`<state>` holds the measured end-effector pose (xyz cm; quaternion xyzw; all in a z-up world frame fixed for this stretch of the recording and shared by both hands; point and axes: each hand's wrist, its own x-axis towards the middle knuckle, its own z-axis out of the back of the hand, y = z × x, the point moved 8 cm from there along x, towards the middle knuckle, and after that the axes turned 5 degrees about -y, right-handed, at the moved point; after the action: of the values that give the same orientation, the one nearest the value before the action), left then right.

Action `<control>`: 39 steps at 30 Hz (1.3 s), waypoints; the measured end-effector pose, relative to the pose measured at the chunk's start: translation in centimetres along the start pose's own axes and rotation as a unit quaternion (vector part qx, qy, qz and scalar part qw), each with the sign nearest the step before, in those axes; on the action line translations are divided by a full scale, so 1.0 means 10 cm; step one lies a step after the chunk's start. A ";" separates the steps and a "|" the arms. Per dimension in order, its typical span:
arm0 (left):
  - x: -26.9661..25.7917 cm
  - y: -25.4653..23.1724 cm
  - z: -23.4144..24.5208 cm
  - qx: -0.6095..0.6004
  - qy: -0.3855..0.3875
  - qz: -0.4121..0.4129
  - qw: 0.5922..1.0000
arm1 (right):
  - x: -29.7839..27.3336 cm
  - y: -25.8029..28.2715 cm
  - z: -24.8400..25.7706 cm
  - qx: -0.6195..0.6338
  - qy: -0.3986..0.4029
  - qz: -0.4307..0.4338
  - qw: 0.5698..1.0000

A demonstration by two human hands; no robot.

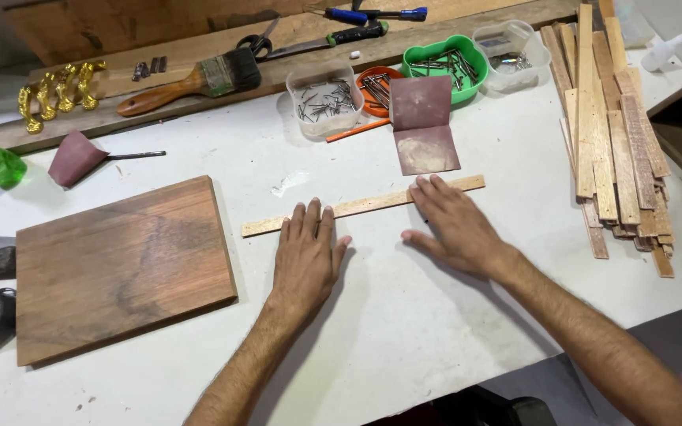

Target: Sand wood pieces to prepare them for construction.

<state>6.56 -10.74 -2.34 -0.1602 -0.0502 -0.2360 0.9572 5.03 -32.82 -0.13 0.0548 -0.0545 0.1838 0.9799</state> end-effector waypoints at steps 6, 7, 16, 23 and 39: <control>-0.05 -0.03 -0.24 0.039 0.113 -0.008 0.993 | 0.08 0.42 -0.26 0.004 -0.015 0.038 0.999; -0.06 -0.01 -0.26 0.039 0.113 -0.007 0.993 | 0.12 0.51 -0.25 0.005 -0.015 0.039 0.999; -0.05 -0.06 -0.24 0.033 0.137 -0.006 0.990 | 0.32 0.88 -0.28 0.024 -0.001 0.075 0.997; 0.06 0.00 -0.21 0.078 0.154 0.001 0.985 | 0.19 0.48 -0.18 0.041 0.009 0.030 0.999; 0.20 0.03 0.18 0.109 -0.150 -0.116 0.976 | 0.06 0.16 0.35 0.017 -0.216 0.031 0.976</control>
<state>8.43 -10.82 -0.41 -0.0812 -0.2365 -0.3115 0.9168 4.74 -31.59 3.58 0.1077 -0.2640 0.1987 0.9377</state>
